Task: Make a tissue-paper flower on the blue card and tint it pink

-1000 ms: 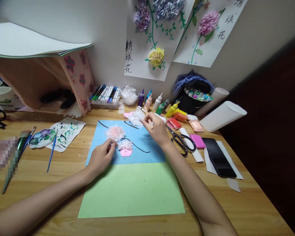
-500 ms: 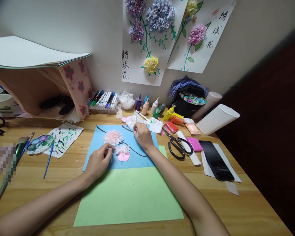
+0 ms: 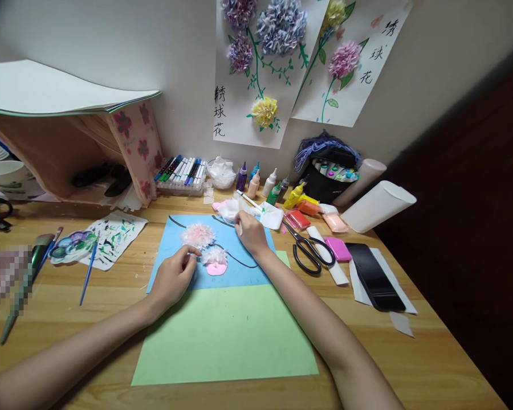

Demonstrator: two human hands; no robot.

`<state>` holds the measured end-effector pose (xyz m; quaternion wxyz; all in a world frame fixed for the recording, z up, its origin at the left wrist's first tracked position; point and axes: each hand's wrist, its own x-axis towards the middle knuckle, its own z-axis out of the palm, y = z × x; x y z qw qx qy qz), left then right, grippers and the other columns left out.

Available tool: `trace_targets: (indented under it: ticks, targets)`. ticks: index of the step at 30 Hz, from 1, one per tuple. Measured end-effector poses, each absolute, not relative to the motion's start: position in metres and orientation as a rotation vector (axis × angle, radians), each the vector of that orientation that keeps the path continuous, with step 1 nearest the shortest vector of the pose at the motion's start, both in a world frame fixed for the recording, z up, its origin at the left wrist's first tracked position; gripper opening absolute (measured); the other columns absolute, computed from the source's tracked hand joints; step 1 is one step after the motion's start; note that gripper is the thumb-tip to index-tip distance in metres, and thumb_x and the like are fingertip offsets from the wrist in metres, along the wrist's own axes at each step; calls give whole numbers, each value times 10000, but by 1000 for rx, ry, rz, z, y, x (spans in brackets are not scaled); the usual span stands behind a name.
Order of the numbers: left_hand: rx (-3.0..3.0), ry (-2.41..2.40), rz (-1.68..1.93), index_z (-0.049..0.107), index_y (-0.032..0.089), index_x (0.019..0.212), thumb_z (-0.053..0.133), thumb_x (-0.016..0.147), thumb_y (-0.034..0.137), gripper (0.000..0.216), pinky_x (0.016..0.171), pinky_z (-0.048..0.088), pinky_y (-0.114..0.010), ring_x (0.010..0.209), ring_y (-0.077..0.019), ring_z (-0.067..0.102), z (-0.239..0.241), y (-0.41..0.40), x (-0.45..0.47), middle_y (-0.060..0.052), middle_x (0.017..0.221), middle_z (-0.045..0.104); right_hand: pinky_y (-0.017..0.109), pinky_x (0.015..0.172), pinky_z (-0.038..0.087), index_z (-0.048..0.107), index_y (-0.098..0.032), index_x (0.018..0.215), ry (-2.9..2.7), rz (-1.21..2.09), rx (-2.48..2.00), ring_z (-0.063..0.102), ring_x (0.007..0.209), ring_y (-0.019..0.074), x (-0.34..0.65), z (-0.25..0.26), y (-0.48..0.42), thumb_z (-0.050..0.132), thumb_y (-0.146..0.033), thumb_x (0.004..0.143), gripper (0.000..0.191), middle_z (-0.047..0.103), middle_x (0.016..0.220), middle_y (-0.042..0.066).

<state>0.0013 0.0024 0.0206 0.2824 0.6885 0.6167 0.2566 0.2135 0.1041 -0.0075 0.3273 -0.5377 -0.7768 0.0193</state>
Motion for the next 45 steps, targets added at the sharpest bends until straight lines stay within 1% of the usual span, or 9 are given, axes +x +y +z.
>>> trace_targets:
  ticks: [8, 12, 16, 20, 24, 30, 35, 40, 45]
  targets:
    - [1825, 1628, 701, 555, 224, 922, 347, 880, 276, 219, 551, 290, -241, 535, -146, 486, 20, 1, 1, 49, 545, 477, 308, 744, 502, 546, -194, 807, -1674, 352, -1243, 649, 781, 178, 223, 9, 68, 564, -199, 788, 27, 665, 815, 37]
    - [1810, 1627, 700, 556, 225, 931, 352, 877, 270, 216, 556, 288, -242, 536, -144, 477, 22, 1, 2, 50, 549, 481, 331, 773, 515, 532, -188, 825, -1522, 528, -1230, 647, 827, 183, 234, 10, 59, 603, -262, 792, 108, 652, 864, 57]
    - [1799, 1630, 696, 559, 224, 929, 363, 876, 276, 209, 561, 290, -243, 558, -144, 491, 23, 2, 2, 43, 583, 512, 354, 763, 513, 509, -189, 860, -1537, 625, -1341, 631, 748, 169, 246, 4, 56, 639, -299, 769, 193, 674, 991, 90]
    - [1780, 1628, 700, 561, 226, 935, 364, 878, 278, 212, 570, 298, -243, 562, -140, 491, 23, 2, 2, 46, 590, 515, 340, 706, 521, 468, -200, 900, -1508, 682, -1266, 628, 698, 154, 248, 3, 56, 668, -296, 749, 268, 652, 1077, 107]
    - [1764, 1622, 705, 562, 230, 932, 365, 878, 278, 210, 560, 293, -242, 542, -136, 473, 22, 3, 1, 55, 566, 489, 331, 667, 509, 447, -209, 872, -1537, 615, -1247, 620, 641, 143, 246, 7, 56, 667, -267, 757, 255, 652, 1043, 86]
    - [1759, 1624, 705, 569, 226, 918, 374, 875, 281, 208, 545, 276, -243, 518, -129, 446, 23, 3, 2, 60, 539, 451, 355, 794, 498, 465, -216, 852, -1557, 253, -1156, 640, 891, 197, 250, 7, 53, 608, -190, 814, 150, 641, 927, 58]
    - [1774, 1605, 737, 569, 219, 922, 383, 880, 283, 201, 542, 277, -237, 510, -120, 431, 21, 3, 2, 64, 540, 440, 374, 789, 507, 464, -230, 848, -1543, 174, -1014, 639, 894, 195, 245, 5, 48, 591, -130, 809, 166, 628, 894, 38]
    - [1858, 1453, 769, 580, 199, 977, 384, 906, 318, 240, 540, 278, -226, 502, -103, 409, 22, -1, 1, 70, 534, 408, 332, 771, 512, 469, -230, 849, -1455, 408, -846, 626, 881, 162, 224, 18, 30, 604, -70, 794, 217, 612, 883, 23]
    - [1942, 1202, 741, 515, 201, 1217, 399, 923, 359, 353, 541, 288, -212, 514, -91, 398, 24, -3, 0, 78, 554, 405, 300, 727, 515, 446, -233, 844, -1422, 836, -787, 612, 849, 143, 202, 25, 1, 601, -80, 814, 219, 608, 878, 15]
